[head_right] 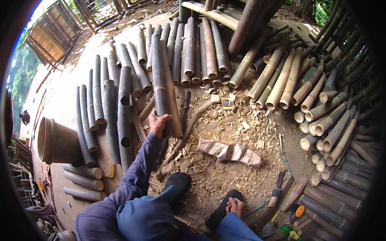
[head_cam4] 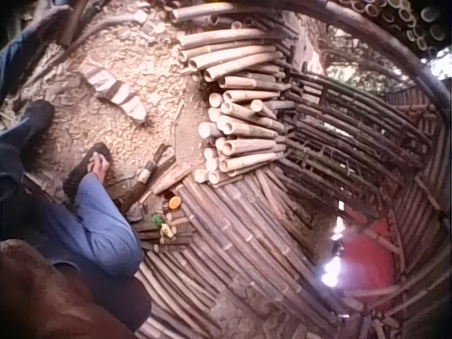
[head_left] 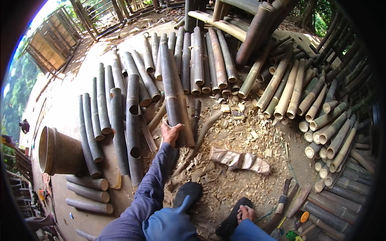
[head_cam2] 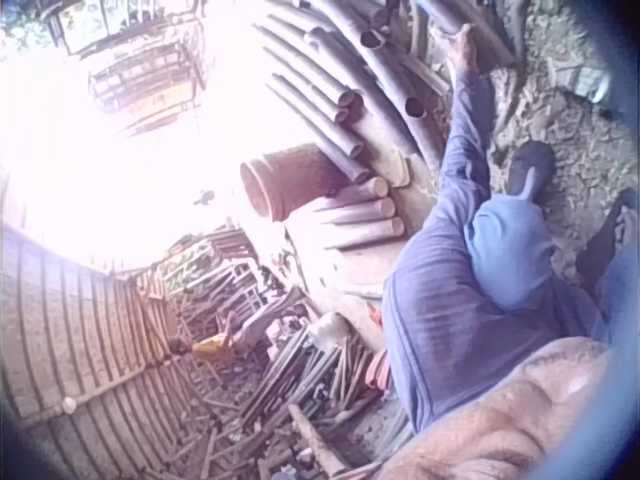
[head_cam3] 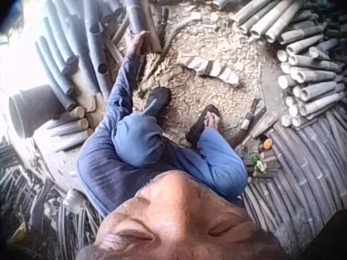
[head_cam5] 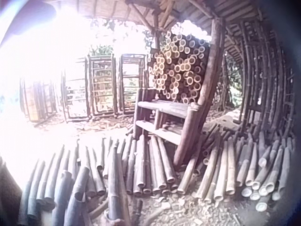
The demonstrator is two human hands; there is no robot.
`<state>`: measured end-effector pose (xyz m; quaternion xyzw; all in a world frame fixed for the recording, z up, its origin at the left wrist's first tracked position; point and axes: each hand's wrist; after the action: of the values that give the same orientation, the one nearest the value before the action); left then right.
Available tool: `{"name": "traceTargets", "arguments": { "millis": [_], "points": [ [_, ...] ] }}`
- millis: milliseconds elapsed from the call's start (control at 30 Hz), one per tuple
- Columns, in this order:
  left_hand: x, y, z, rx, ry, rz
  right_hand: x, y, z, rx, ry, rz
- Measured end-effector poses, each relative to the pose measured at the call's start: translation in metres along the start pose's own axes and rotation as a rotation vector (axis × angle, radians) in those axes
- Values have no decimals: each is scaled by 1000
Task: The person sits on the ground and uses a knife to cut a piece of bamboo. They then use a wooden mallet to hammer a chisel into the bamboo to split it open. Finally, they use the knife to carve and shape the inside of the bamboo.
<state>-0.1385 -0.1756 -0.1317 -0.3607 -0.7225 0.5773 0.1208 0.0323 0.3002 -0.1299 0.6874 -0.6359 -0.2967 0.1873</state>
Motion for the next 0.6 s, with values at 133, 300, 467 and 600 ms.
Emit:
{"name": "traceTargets", "arguments": {
  "millis": [133,300,467,600],
  "points": [
    [-2,-1,10,121,-228,75,5,7,-6,27,5,21],
    [-12,-51,5,157,-396,715,1,2,-1,35,-6,-7],
    [30,-53,49,427,-159,816,-2,0,-1,1,-15,13],
    [54,-24,97,133,-166,554,5,1,1,-17,-3,24]
  ]
}}
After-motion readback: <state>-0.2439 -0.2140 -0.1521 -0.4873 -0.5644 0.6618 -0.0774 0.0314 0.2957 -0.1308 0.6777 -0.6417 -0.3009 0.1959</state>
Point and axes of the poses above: each hand's wrist, its own z-axis towards the middle knuckle, its own x-axis out of the palm, y = z × x, and after that the axes turned 4 degrees about -x, right-handed
